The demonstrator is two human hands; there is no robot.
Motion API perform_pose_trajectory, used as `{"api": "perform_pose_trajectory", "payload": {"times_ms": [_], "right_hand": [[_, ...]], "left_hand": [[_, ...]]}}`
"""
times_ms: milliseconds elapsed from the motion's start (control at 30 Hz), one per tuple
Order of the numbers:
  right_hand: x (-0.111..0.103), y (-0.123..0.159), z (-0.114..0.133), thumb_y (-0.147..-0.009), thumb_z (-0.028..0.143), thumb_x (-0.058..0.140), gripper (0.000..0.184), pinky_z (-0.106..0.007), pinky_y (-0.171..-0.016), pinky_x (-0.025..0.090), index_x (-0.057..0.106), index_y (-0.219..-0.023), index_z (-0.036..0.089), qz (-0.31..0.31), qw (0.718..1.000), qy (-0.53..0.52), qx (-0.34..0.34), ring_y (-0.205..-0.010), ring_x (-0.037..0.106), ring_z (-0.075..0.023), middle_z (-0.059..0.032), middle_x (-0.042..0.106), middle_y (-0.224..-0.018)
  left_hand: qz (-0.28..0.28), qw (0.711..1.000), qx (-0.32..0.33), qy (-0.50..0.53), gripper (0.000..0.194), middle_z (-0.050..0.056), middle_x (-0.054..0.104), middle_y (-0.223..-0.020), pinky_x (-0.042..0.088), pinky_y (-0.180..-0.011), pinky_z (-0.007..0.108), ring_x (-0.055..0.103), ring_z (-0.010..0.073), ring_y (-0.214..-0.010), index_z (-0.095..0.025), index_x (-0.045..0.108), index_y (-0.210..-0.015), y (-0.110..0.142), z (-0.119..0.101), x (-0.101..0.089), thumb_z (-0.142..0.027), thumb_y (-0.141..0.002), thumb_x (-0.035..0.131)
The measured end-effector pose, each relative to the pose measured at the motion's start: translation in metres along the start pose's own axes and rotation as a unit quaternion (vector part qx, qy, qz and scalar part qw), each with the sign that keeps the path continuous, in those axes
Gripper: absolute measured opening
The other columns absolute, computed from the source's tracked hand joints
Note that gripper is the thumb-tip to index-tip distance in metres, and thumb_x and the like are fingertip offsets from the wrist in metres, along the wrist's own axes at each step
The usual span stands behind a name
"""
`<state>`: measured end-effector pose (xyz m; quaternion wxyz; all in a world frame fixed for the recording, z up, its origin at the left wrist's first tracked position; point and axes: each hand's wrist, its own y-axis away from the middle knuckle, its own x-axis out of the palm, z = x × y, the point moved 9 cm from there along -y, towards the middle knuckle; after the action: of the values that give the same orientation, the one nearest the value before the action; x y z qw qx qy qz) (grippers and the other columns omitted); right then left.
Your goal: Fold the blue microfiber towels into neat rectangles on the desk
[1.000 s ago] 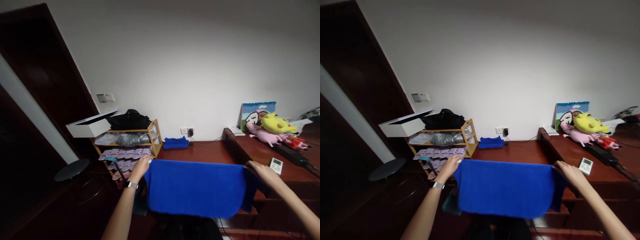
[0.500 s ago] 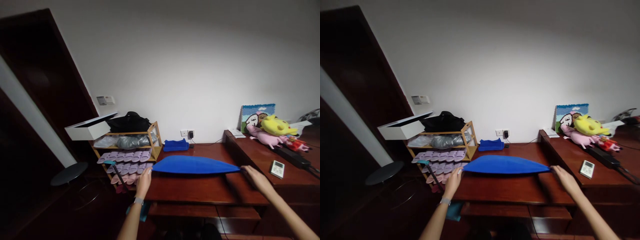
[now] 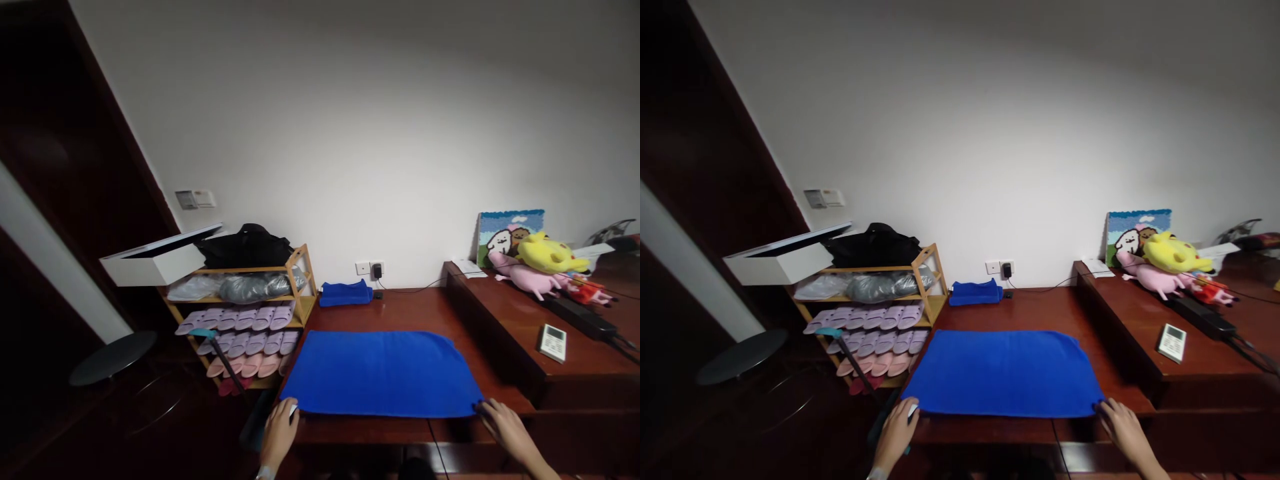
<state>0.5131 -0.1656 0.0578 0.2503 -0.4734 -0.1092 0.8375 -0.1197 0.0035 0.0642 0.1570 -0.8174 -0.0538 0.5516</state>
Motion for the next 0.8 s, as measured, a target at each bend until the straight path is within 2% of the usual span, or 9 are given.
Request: {"api": "perform_pose_trajectory", "payload": {"times_ms": [67,100,233,333,467,600,733,800], "right_hand": [[0.012,-0.006,-0.009,-0.077,0.057,0.054,0.029,-0.050,-0.077,0.059,0.078,-0.078,0.040,0.064,0.997,-0.038,0.007,-0.083,0.075,-0.0344,-0.0063,0.079,-0.086],[0.015,-0.012,-0.015,-0.080,0.057,0.052,0.033,-0.049,-0.080,0.059,0.078,-0.080,0.037,0.077,0.996,-0.049,0.016,-0.086,0.075,-0.0346,-0.0075,0.080,-0.088],[0.025,-0.061,-0.034,-0.088,0.050,0.040,0.045,-0.043,-0.089,0.058,0.079,-0.087,0.027,0.084,0.994,-0.039,0.058,-0.095,0.076,-0.0311,-0.0115,0.080,-0.098],[0.045,-0.109,-0.041,-0.090,0.041,0.036,0.048,-0.039,-0.094,0.056,0.078,-0.099,0.021,0.086,0.993,-0.008,0.080,-0.103,0.074,-0.0279,-0.0132,0.079,-0.108],[0.094,-0.160,-0.041,-0.089,0.032,0.035,0.049,-0.036,-0.105,0.049,0.075,-0.113,0.015,0.110,0.989,0.030,0.090,-0.115,0.069,-0.0245,-0.0147,0.075,-0.119],[0.139,-0.175,-0.037,-0.093,0.037,0.036,0.051,-0.039,-0.111,0.043,0.069,-0.127,0.018,0.133,0.985,0.067,0.092,-0.126,0.061,-0.0257,-0.0122,0.068,-0.134],[0.156,-0.175,-0.041,-0.095,0.040,0.035,0.055,-0.047,-0.116,0.035,0.059,-0.142,0.024,0.133,0.981,0.114,0.081,-0.135,0.052,-0.0298,-0.0102,0.059,-0.145],[0.157,-0.180,-0.046,-0.095,0.042,0.037,0.057,-0.048,-0.110,0.040,0.054,-0.147,0.027,0.135,0.976,0.157,0.071,-0.129,0.055,-0.0312,-0.0117,0.061,-0.139]], "left_hand": [[-0.006,0.999,0.003,-0.033,0.036,0.005,0.078,-0.113,0.050,-0.101,0.042,0.069,0.0278,-0.114,-0.030,0.074,-0.104,0.003,0.006,0.000,-0.031,-0.088,0.043],[-0.012,0.999,0.003,-0.050,0.036,0.004,0.078,-0.114,0.050,-0.101,0.042,0.068,0.0283,-0.114,-0.030,0.075,-0.105,0.004,0.008,-0.001,-0.032,-0.089,0.042],[-0.045,0.995,0.008,-0.094,0.038,0.007,0.075,-0.122,0.049,-0.098,0.043,0.066,0.0295,-0.117,-0.027,0.076,-0.107,-0.006,0.008,-0.008,-0.033,-0.092,0.041],[-0.051,0.994,0.033,-0.091,0.038,0.007,0.075,-0.121,0.050,-0.100,0.042,0.066,0.0279,-0.117,-0.025,0.075,-0.107,-0.029,0.003,0.000,-0.031,-0.094,0.040],[-0.048,0.992,0.092,-0.071,0.037,0.009,0.076,-0.117,0.052,-0.103,0.042,0.068,0.0270,-0.115,-0.023,0.076,-0.105,-0.069,-0.009,0.029,-0.030,-0.093,0.041],[-0.022,0.991,0.110,-0.078,0.038,0.009,0.075,-0.122,0.053,-0.104,0.040,0.068,0.0260,-0.118,-0.022,0.076,-0.108,-0.113,-0.012,0.064,-0.028,-0.094,0.041],[-0.001,0.991,0.099,-0.095,0.040,0.009,0.071,-0.132,0.052,-0.106,0.039,0.066,0.0249,-0.123,-0.022,0.073,-0.119,-0.161,-0.007,0.094,-0.031,-0.097,0.041],[0.000,0.990,0.095,-0.102,0.042,0.009,0.068,-0.137,0.050,-0.109,0.041,0.062,0.0255,-0.128,-0.022,0.070,-0.126,-0.184,-0.002,0.107,-0.032,-0.097,0.041]]}}
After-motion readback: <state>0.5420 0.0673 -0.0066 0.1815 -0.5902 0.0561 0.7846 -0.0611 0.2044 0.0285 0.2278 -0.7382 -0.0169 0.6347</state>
